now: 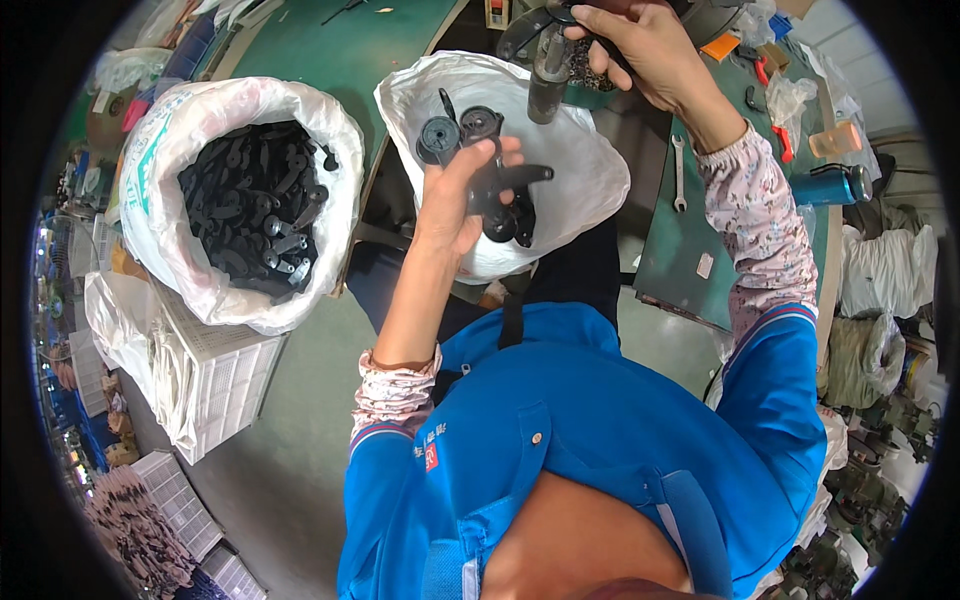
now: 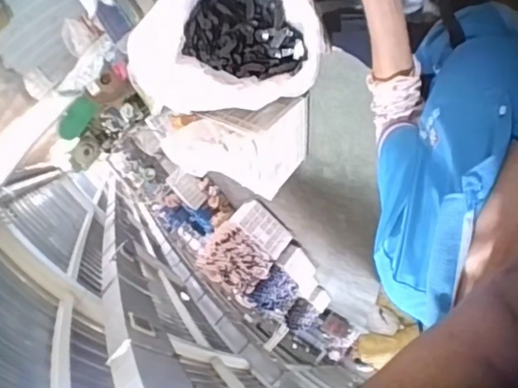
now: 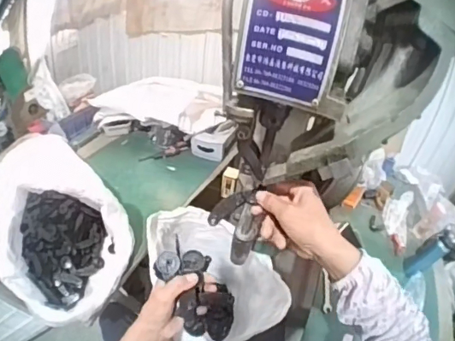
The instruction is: The person repeatedly picks up black plastic components from a white sack, attaches small metal pieces to them by hand, and places the assembled units into a second white sack. The process is continuous and repetitive.
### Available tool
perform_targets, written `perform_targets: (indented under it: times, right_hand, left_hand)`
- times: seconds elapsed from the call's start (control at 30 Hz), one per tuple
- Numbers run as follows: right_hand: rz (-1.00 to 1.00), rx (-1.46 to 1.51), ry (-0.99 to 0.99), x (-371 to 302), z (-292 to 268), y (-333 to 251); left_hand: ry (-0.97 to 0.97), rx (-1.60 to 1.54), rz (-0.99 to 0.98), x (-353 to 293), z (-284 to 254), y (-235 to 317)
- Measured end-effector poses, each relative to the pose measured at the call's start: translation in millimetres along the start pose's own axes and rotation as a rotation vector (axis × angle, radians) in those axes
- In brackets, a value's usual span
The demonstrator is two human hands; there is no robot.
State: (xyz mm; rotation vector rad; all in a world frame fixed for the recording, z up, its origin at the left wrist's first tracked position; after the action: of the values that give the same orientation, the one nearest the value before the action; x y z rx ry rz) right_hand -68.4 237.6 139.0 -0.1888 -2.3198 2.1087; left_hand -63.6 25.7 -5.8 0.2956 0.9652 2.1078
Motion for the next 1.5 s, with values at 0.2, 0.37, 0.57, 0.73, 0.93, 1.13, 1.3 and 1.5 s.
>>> perform_targets:
  times: [0.2,0.37,0.57,0.73,0.93,1.13,1.3,1.5]
  right_hand:
    - [0.022,0.094,0.023,-10.1,6.0,41.9]
    - [0.074,0.047,-0.018,-56.0,31.9,79.0]
    - [0.16,0.303,-0.193,-91.6,101.8,147.5]
    - [0.175,0.294,-0.18,-113.2,95.3,166.0]
    - [-0.201,0.186,0.077,-116.3,36.4,110.4]
    - [-0.419,-0.142,-0.079,-85.4,49.4,64.4]
    - [-0.189,-0.382,-0.247,-75.0,57.7,68.3]
    - [-0.092,-0.142,-0.061,-58.3,33.1,67.5]
  left_hand:
    - [0.032,-0.122,0.175,7.9,2.3,8.9]
    - [0.032,-0.255,0.229,10.1,-9.2,5.8]
    - [0.009,-0.337,0.224,13.7,-6.4,-3.8]
    - [0.034,-0.266,0.255,8.9,-7.8,4.3]
    - [0.02,-0.14,0.218,4.8,-1.5,1.0]
    - [-0.079,0.102,0.153,2.2,13.6,-7.0]
    - [-0.106,0.326,0.098,-0.8,17.1,-9.9]
    - [0.018,0.153,-0.018,-5.9,17.2,-9.0]
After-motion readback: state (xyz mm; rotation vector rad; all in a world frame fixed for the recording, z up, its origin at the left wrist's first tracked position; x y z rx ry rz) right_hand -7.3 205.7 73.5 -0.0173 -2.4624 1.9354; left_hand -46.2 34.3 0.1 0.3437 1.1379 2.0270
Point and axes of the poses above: each hand's wrist, its own x-axis towards the middle knuckle, its own z-axis out of the palm, y = z × x, the point moved 6 cm from there along x, towards the middle knuckle, and after that the axes turned 10 degrees about -y, right-handed, at the moved point
